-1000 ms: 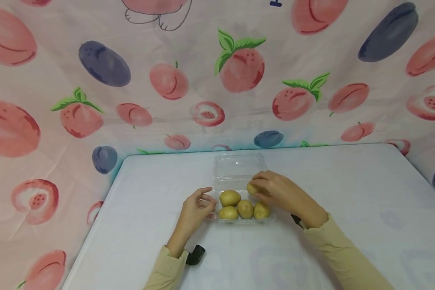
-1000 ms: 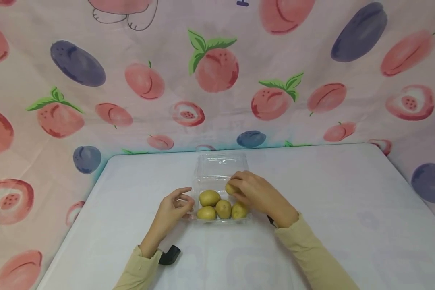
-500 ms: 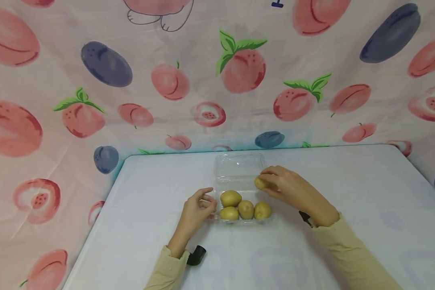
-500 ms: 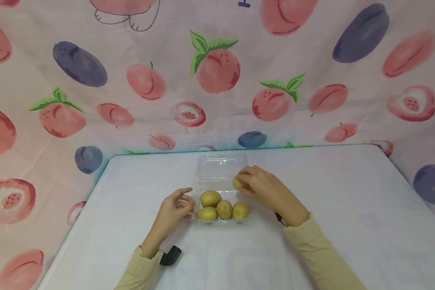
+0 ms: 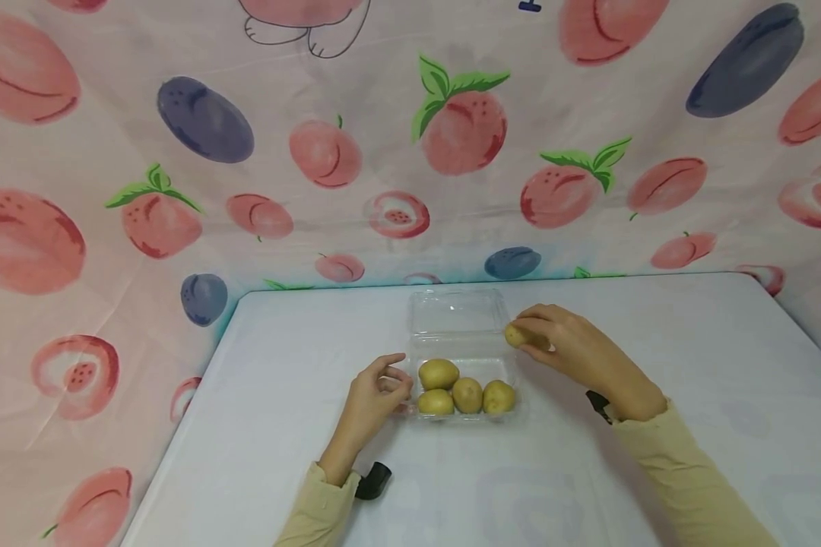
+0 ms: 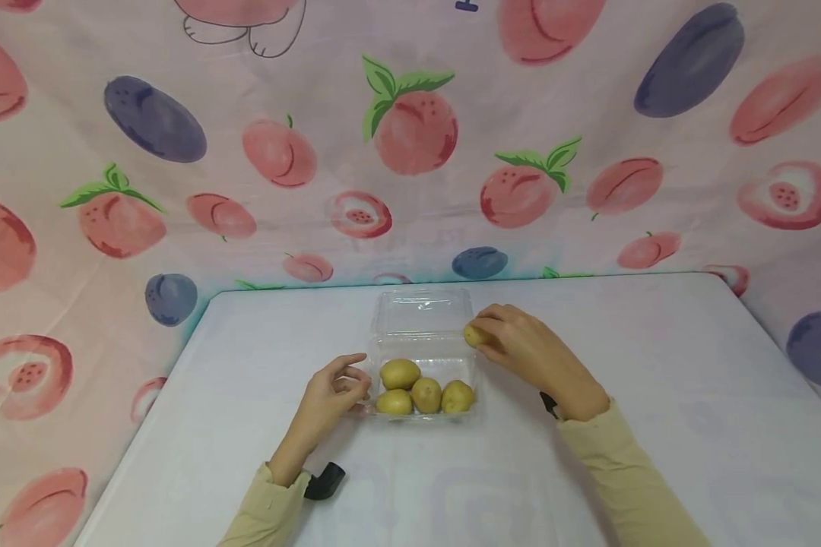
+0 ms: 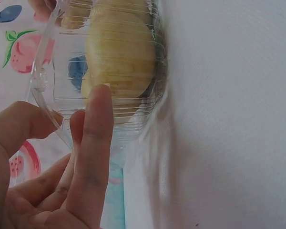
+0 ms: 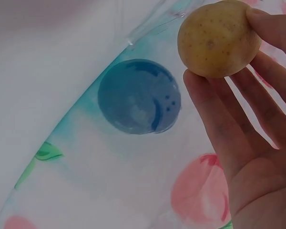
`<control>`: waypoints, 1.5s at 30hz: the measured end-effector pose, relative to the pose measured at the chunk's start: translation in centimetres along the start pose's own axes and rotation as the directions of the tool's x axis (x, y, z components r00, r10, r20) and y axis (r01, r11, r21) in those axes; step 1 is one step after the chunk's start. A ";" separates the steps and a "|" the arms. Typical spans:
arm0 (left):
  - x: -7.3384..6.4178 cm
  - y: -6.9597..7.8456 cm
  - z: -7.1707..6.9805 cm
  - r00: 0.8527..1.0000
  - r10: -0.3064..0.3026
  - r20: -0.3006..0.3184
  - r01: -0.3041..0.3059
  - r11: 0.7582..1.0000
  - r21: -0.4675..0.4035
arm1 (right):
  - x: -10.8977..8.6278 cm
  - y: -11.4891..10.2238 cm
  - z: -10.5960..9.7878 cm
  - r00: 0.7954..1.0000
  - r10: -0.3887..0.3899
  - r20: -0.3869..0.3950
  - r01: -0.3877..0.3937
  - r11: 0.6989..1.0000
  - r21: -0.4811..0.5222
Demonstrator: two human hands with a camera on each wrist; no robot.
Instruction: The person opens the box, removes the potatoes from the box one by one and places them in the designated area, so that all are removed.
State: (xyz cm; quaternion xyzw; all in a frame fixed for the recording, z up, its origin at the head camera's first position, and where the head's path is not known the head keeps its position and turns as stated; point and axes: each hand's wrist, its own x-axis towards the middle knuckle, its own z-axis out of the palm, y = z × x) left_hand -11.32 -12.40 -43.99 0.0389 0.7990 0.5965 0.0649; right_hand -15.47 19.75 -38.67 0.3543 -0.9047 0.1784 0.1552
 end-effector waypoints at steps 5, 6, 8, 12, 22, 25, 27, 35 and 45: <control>0.0 0.0 0.0 1.000 0.003 0.000 -0.003 1.000 -0.005 | -0.3 0.6 0.1 1.000 0.004 -0.011 -0.004 1.000 -0.002; 0.0 -0.1 -0.1 1.000 0.000 0.000 0.000 1.000 -0.005 | -0.4 0.7 0.1 1.000 0.008 -0.011 -0.008 1.000 -0.003; 0.0 -0.1 0.0 1.000 0.000 0.001 0.000 1.000 -0.003 | -0.6 0.9 0.1 1.000 0.016 -0.009 -0.016 1.000 -0.001; 0.0 -0.1 0.0 1.000 0.000 0.002 0.000 1.000 -0.003 | -0.9 1.3 0.1 0.999 0.032 -0.009 -0.032 0.999 -0.003; 0.2 -0.3 0.0 1.000 0.007 -0.002 -0.007 1.000 -0.001 | -1.7 2.4 0.3 0.996 0.084 -0.001 -0.084 0.996 -0.006; 0.1 -0.2 0.0 1.000 0.003 -0.005 -0.003 1.000 -0.008 | -1.9 2.7 0.4 0.995 0.101 0.004 -0.101 0.995 -0.007; 0.1 -0.2 0.0 1.000 0.000 -0.006 -0.001 1.000 -0.014 | -2.0 3.0 0.5 0.993 0.116 0.012 -0.116 0.993 -0.004; -0.2 0.1 0.0 1.000 0.014 -0.012 -0.014 1.000 0.017 | -2.4 3.8 0.7 0.985 0.171 0.040 -0.171 0.985 0.003; -0.1 -0.2 -0.1 1.000 0.018 0.002 -0.018 1.000 0.012 | -2.8 4.8 1.1 0.977 0.208 0.052 -0.209 0.978 -0.001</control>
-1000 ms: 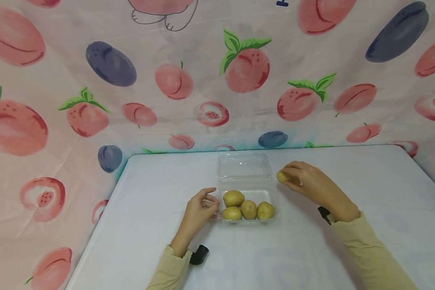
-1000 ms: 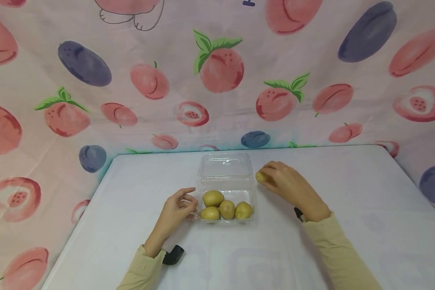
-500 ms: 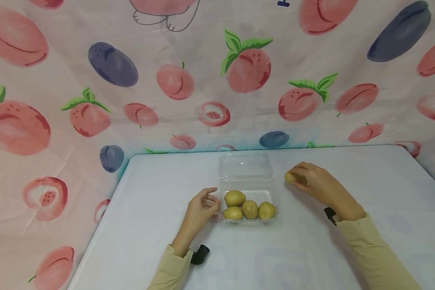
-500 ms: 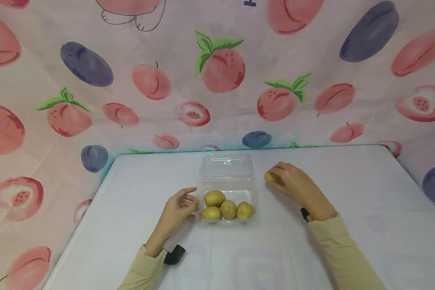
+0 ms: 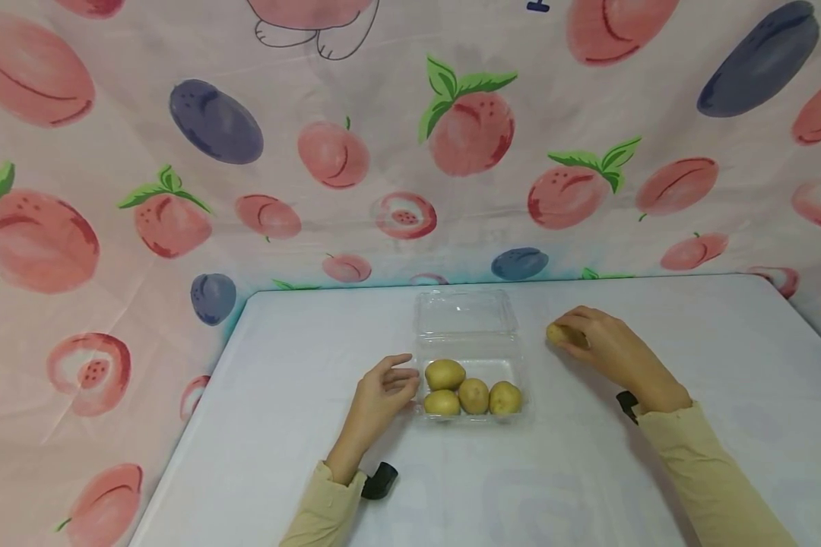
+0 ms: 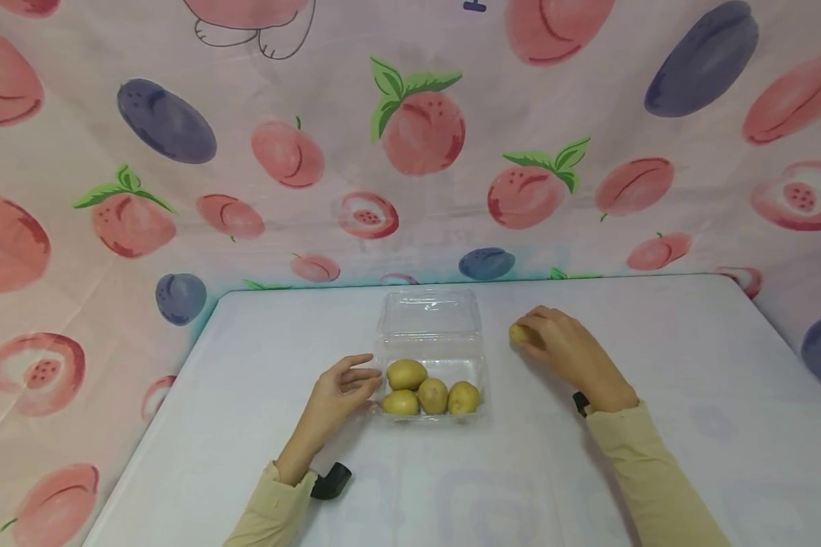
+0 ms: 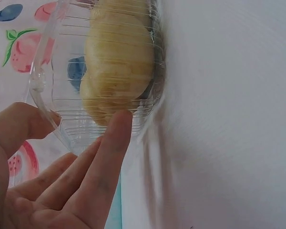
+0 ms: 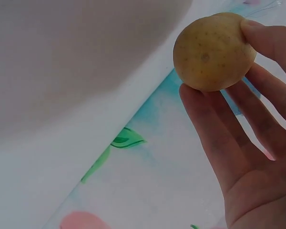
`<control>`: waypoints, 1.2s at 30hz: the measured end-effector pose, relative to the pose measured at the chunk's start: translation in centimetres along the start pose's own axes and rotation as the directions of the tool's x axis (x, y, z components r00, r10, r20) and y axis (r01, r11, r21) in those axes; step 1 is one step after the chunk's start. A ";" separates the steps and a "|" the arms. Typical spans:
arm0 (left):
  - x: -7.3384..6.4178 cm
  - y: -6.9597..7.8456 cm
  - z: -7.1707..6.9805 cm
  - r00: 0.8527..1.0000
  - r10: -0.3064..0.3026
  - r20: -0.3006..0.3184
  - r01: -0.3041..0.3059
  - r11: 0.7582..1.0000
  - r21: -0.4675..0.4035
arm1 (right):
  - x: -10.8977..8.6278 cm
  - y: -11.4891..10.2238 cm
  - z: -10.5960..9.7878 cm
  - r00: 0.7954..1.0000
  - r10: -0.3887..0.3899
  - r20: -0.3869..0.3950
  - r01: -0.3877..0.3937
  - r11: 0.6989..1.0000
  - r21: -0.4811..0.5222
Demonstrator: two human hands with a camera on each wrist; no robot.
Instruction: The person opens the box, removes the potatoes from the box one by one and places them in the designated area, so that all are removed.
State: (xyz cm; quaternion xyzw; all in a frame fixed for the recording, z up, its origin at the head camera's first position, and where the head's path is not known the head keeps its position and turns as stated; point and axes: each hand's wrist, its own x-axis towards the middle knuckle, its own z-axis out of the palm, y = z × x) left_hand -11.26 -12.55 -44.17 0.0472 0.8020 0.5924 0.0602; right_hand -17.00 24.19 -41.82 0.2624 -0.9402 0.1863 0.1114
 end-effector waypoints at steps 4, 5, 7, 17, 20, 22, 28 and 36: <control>0.0 0.0 0.0 1.000 0.000 0.006 0.000 1.000 -0.009 | 0.0 0.4 0.2 1.000 0.012 -0.003 -0.012 1.000 0.000; 0.0 0.0 0.0 1.000 -0.002 0.007 0.002 1.000 -0.009 | 0.0 0.5 0.2 1.000 0.017 -0.001 -0.017 1.000 0.001; 0.0 -0.1 0.0 1.000 -0.007 0.008 0.007 1.000 -0.010 | 0.0 0.6 0.3 1.000 0.025 0.003 -0.025 1.000 0.004; 0.1 -0.2 0.0 1.000 0.007 0.013 -0.007 1.000 -0.030 | 0.0 1.0 0.7 0.999 0.044 0.016 -0.044 0.999 0.009; 0.1 -0.2 -0.1 1.000 0.010 0.016 -0.010 1.000 -0.030 | 0.0 1.1 0.9 0.999 0.048 0.018 -0.048 0.999 0.007; 0.1 -0.2 -0.1 1.000 0.014 0.018 -0.014 1.000 -0.028 | 0.1 1.2 0.9 0.998 0.056 0.018 -0.056 0.998 0.006; 0.1 -0.1 0.0 1.000 0.013 0.019 -0.012 0.999 -0.041 | 0.1 1.2 1.2 0.995 0.096 0.007 -0.095 0.995 -0.027; 0.0 -0.1 0.0 1.000 -0.007 0.017 0.007 0.999 -0.034 | 0.1 0.7 1.2 0.996 0.087 -0.011 -0.087 0.995 -0.056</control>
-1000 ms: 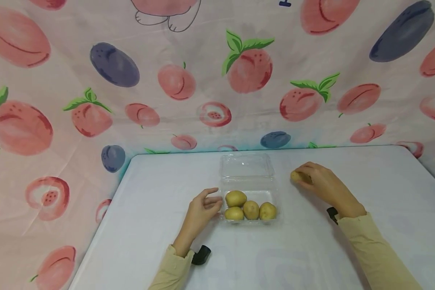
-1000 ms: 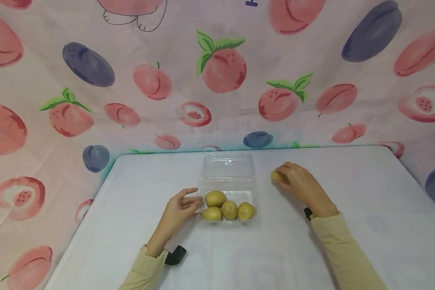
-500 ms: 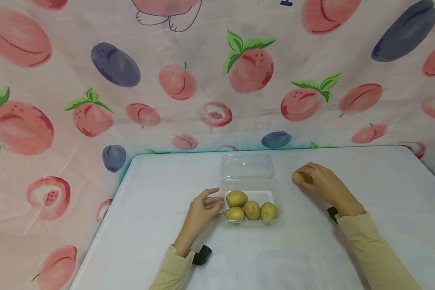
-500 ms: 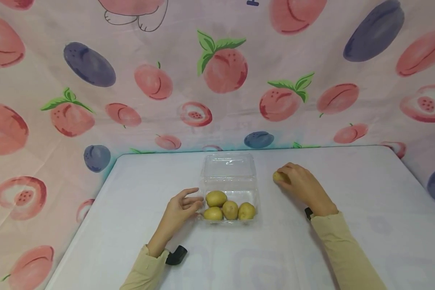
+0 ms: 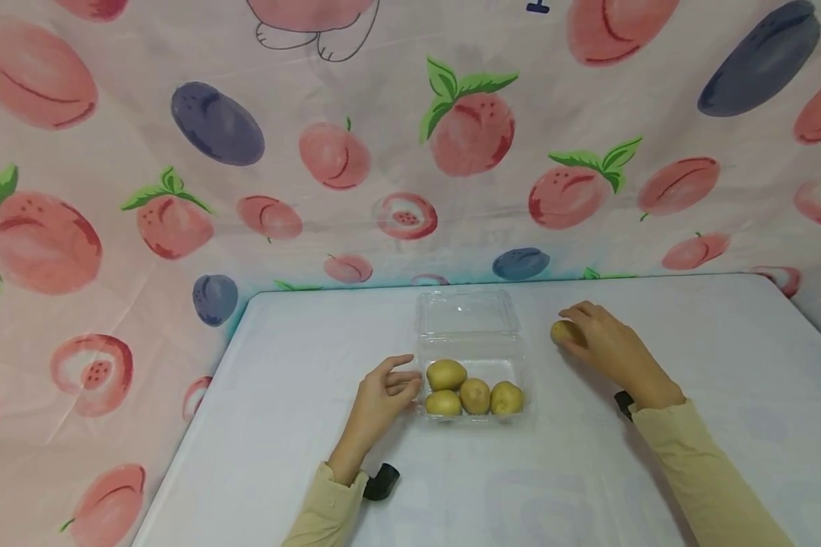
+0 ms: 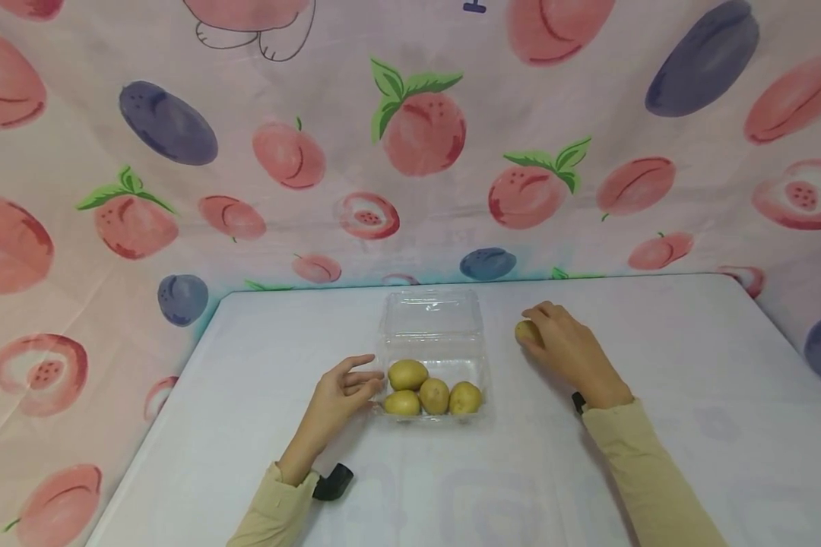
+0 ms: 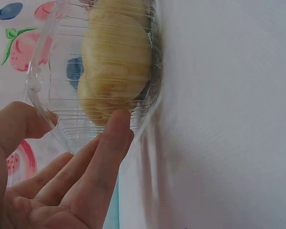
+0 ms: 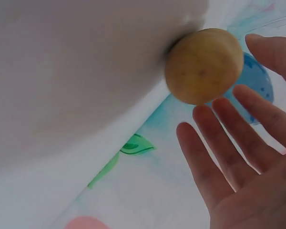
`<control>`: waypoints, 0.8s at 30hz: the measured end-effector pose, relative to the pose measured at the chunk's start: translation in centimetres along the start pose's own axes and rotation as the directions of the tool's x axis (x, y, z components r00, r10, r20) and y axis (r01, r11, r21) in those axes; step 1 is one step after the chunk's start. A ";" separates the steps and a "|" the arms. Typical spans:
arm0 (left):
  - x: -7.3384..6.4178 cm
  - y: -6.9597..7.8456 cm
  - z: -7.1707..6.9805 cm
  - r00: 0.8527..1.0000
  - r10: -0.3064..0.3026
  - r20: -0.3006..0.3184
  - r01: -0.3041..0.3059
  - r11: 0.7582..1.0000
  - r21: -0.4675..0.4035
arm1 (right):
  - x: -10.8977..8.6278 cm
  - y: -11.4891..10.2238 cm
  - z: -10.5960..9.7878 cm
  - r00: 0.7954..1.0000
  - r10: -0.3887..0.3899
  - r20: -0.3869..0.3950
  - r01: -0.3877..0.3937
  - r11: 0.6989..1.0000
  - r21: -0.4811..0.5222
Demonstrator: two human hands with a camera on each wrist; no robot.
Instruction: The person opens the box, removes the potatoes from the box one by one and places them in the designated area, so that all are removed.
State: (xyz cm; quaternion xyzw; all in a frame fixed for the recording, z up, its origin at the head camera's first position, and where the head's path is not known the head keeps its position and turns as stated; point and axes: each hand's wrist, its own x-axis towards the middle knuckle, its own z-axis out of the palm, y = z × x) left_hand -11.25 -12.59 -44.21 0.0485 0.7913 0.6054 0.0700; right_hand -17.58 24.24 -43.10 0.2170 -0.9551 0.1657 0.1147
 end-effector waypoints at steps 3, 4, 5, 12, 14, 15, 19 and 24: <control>-0.1 0.0 0.0 1.000 -0.002 -0.001 0.002 1.000 0.004 | 0.0 -0.4 -0.1 1.000 -0.007 -0.013 0.007 1.000 -0.005; -0.2 0.0 0.0 1.000 -0.004 -0.002 0.004 1.000 0.005 | 0.0 -0.5 -0.2 1.000 -0.009 -0.015 0.008 1.000 -0.005; -0.2 0.0 0.0 1.000 -0.003 -0.003 0.003 1.000 0.006 | 0.0 -0.7 -0.2 1.000 -0.012 -0.018 0.012 1.000 -0.006; -0.4 0.1 0.1 1.000 -0.007 -0.010 0.007 1.000 -0.003 | 0.2 -1.8 -0.6 0.999 -0.042 -0.022 0.042 0.999 -0.015; -0.3 0.1 0.2 1.000 -0.003 -0.009 0.003 1.000 -0.007 | 0.2 -2.3 -0.8 0.999 -0.049 -0.019 0.049 0.999 -0.009; -0.3 0.1 0.2 1.000 0.000 -0.010 0.000 1.000 -0.007 | 0.3 -2.5 -0.9 0.998 -0.054 -0.017 0.053 0.999 -0.008; -0.2 0.1 0.2 1.000 0.004 -0.009 -0.004 1.000 -0.007 | 0.3 -3.2 -0.9 0.995 -0.091 -0.038 0.091 0.996 -0.003; -0.2 0.0 0.2 1.000 0.004 -0.009 -0.004 1.000 -0.008 | 0.3 -3.6 -0.3 0.987 -0.144 -0.077 0.143 0.990 -0.014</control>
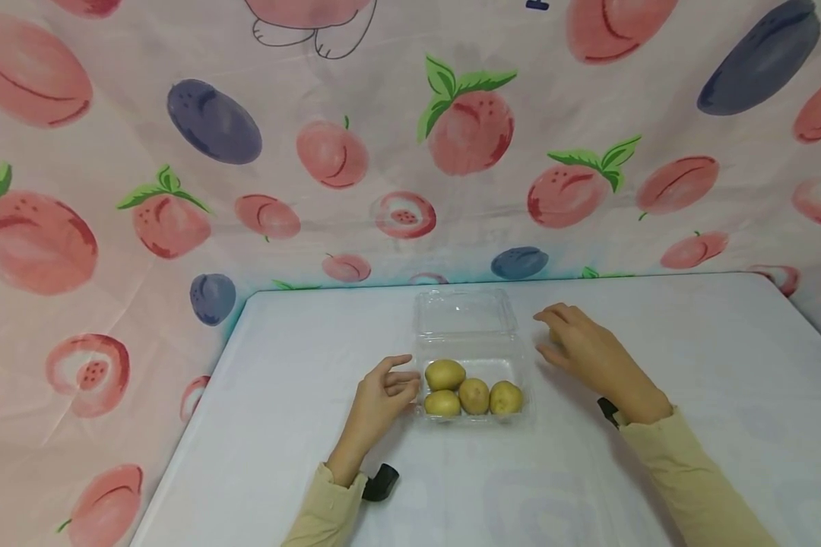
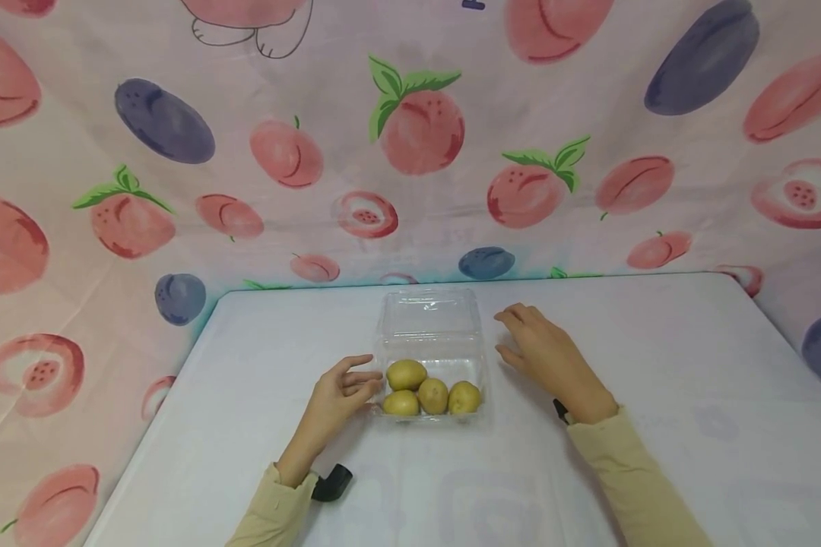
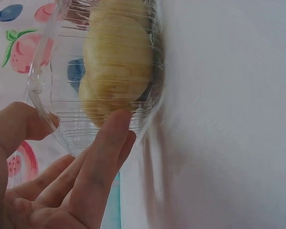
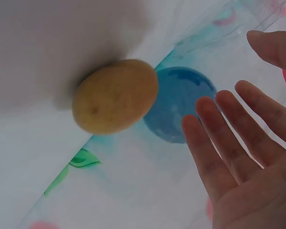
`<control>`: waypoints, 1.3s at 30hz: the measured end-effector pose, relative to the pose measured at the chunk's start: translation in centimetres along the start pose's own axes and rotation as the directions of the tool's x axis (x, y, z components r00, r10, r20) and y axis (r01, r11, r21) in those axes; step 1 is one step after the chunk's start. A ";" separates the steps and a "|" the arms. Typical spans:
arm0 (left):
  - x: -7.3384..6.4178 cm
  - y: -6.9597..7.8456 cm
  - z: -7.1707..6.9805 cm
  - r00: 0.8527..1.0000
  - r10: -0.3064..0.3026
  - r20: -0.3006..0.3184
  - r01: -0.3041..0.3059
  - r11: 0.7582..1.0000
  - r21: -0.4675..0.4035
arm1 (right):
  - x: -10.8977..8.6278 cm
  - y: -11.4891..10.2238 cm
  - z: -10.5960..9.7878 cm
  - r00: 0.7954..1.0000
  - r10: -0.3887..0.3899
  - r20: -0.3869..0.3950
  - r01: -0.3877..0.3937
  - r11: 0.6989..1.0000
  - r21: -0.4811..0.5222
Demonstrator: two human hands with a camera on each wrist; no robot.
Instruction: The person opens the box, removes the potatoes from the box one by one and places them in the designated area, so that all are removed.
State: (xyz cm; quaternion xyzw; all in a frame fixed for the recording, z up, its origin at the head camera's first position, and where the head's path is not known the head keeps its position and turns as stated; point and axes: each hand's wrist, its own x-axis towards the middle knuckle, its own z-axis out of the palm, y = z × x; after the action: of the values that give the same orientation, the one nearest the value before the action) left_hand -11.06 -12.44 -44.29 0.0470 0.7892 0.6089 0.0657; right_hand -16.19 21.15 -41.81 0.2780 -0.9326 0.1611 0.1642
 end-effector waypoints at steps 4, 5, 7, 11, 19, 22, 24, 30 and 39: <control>0.0 -0.1 0.0 1.000 -0.005 0.001 0.005 1.000 -0.006 | 0.0 -0.4 0.2 1.000 -0.024 -0.006 0.024 1.000 -0.012; 0.0 -0.1 0.0 1.000 -0.007 0.000 0.007 1.000 -0.006 | 0.0 -0.5 0.2 1.000 -0.029 -0.007 0.029 0.999 -0.012; 0.1 -0.1 0.0 1.000 -0.010 0.000 0.010 1.000 -0.007 | 0.0 -0.8 0.2 0.999 -0.040 -0.010 0.040 0.999 -0.009; 0.1 -0.1 0.0 1.000 -0.012 0.001 0.012 1.000 -0.006 | -0.1 -1.4 0.1 0.998 -0.058 -0.016 0.058 0.998 0.007; 0.1 -0.3 -0.1 1.000 -0.014 0.002 0.014 1.000 -0.009 | 0.1 -2.9 0.1 0.990 -0.137 -0.023 0.136 0.991 -0.011; 0.1 -0.3 -0.1 1.000 -0.017 0.003 0.017 1.000 -0.018 | 0.2 -3.6 0.1 0.987 -0.159 -0.023 0.159 0.987 0.003; 0.1 -0.3 -0.1 1.000 -0.017 0.004 0.017 1.000 -0.022 | 0.2 -4.0 0.1 0.987 -0.161 -0.021 0.161 0.987 0.017; 0.1 -0.3 -0.1 1.000 -0.015 0.003 0.015 1.000 -0.014 | 0.3 -5.3 -0.1 0.987 -0.159 0.018 0.159 0.987 0.022; 0.0 -0.1 0.0 1.000 0.002 -0.001 -0.002 1.000 -0.012 | 0.1 -6.6 0.8 0.977 -0.210 0.045 0.209 0.978 0.022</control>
State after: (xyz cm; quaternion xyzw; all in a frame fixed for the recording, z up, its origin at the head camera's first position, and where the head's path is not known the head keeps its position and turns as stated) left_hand -11.08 -12.49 -44.42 0.0471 0.7854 0.6137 0.0651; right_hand -12.65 15.56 -41.08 0.3799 -0.9003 0.1445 0.1559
